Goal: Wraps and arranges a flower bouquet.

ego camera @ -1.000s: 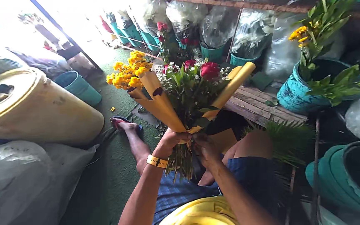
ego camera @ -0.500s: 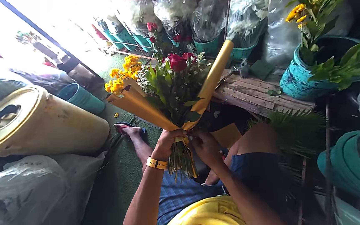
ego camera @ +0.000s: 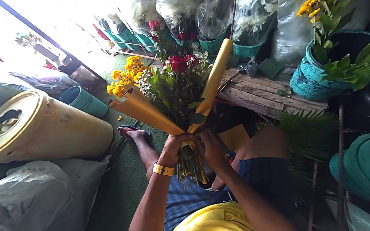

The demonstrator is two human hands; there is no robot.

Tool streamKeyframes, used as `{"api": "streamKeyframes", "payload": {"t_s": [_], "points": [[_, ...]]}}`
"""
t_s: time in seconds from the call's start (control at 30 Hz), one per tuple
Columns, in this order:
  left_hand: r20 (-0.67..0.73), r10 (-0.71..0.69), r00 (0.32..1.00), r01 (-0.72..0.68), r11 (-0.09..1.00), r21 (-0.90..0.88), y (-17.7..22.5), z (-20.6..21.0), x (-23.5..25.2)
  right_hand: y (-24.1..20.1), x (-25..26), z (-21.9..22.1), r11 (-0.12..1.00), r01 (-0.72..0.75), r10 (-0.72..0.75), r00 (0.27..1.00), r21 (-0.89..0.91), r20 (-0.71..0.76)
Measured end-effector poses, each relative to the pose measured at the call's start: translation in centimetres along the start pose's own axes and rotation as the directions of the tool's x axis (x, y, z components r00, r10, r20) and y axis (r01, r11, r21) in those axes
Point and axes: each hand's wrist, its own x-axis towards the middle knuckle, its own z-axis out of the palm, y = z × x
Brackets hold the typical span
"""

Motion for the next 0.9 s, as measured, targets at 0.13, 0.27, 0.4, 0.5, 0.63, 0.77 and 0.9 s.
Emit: {"api": "streamKeyframes", "payload": {"t_s": [0.13, 0.27, 0.4, 0.5, 0.63, 0.77, 0.9], "points": [[0.012, 0.012, 1.000, -0.013, 1.000, 0.019, -0.1, 0.0, 0.2, 0.1, 0.3, -0.2, 0.996, -0.050, 0.048, 0.998, 0.073, 0.027], [0.036, 0.028, 0.999, -0.029, 0.999, 0.019, -0.2, -0.1, 0.1, 0.1, 0.8, -0.5, 0.979, -0.114, 0.102, 0.992, 0.167, 0.080], [0.032, 0.024, 0.999, -0.024, 1.000, 0.016, 0.1, -0.4, -0.1, 0.0, 1.4, -1.1, 0.983, -0.101, 0.076, 0.984, 0.152, 0.163], [0.026, 0.008, 1.000, -0.009, 1.000, 0.011, 0.4, -0.6, -0.3, 0.0, 1.9, -1.5, 0.996, -0.022, 0.002, 0.976, 0.089, 0.219], [0.050, 0.032, 0.998, -0.033, 0.999, 0.025, 0.3, -1.0, -0.3, -0.8, 2.3, -1.1, 0.956, -0.219, 0.168, 0.955, 0.196, 0.245], [0.073, 0.041, 0.996, -0.045, 0.998, 0.053, -0.1, -1.3, -0.6, -1.9, 3.9, -1.7, 0.091, -0.875, 0.515, 0.450, 0.475, 0.729], [0.077, 0.022, 0.997, -0.025, 0.999, 0.039, -0.2, -1.6, -0.6, -1.4, 2.7, -2.9, 0.106, -0.883, 0.505, 0.444, 0.458, 0.740]]}}
